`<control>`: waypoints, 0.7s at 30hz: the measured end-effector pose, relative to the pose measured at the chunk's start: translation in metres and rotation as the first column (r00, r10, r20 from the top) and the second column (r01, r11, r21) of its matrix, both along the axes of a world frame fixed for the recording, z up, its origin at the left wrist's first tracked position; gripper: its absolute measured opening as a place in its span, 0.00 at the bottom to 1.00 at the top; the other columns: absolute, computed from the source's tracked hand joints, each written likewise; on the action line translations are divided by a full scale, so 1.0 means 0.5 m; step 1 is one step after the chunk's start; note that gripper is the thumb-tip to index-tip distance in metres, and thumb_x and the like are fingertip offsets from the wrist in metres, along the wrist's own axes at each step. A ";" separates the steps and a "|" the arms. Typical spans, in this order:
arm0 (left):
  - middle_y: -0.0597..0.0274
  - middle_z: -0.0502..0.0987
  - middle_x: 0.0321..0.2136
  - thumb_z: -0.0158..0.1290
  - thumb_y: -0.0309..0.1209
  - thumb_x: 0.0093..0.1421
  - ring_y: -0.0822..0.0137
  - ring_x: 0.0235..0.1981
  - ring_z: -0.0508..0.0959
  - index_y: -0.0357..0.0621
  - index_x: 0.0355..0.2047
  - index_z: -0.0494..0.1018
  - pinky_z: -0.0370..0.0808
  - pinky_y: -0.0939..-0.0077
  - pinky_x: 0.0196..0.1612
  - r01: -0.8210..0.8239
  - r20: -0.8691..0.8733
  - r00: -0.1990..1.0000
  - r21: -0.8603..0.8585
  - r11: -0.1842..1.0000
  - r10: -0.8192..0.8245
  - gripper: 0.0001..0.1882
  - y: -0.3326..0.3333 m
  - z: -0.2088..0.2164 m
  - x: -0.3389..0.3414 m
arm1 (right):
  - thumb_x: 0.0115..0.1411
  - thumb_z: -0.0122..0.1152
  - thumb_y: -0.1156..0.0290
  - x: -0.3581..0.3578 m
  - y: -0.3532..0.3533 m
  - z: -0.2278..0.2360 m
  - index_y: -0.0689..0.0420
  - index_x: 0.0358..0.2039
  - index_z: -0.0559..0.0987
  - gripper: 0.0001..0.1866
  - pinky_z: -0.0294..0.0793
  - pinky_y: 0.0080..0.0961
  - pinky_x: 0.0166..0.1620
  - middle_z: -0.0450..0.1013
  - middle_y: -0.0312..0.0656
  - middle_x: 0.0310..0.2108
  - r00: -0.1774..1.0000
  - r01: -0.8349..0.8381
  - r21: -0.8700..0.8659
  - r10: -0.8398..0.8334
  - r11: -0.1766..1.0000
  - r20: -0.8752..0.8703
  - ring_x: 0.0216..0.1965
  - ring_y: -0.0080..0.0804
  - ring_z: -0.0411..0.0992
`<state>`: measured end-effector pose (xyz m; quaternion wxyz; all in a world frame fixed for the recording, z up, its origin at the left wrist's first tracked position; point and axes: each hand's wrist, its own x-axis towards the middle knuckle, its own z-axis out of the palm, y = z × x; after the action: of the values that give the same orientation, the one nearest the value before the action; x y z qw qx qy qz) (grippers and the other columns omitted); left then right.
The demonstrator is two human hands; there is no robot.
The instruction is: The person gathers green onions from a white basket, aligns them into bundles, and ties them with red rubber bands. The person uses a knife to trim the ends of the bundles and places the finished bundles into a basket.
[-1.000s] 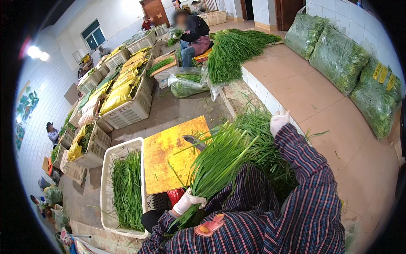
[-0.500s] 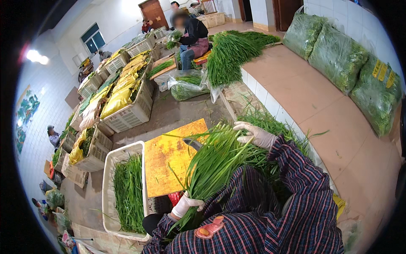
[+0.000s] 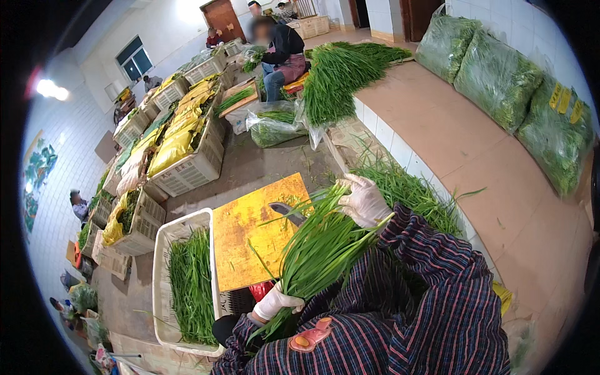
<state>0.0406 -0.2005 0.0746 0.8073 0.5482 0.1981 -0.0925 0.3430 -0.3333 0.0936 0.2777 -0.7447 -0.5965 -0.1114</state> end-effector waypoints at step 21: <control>0.59 0.71 0.19 0.51 0.14 0.47 0.70 0.17 0.71 0.34 0.40 0.68 0.66 0.78 0.19 0.087 -0.043 0.995 -0.009 0.996 -0.088 0.17 0.037 -0.004 -0.038 | 0.51 0.55 0.43 0.165 -0.203 0.019 0.60 0.43 0.76 0.32 0.59 0.46 0.56 0.64 0.52 0.53 0.765 0.550 -0.771 -0.563 0.320 0.312 0.56 0.46 0.58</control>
<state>0.0216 -0.1817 0.0724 0.8000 0.5512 0.1909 -0.1402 0.4253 -0.4350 0.1032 -0.1598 -0.9412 -0.2800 0.1009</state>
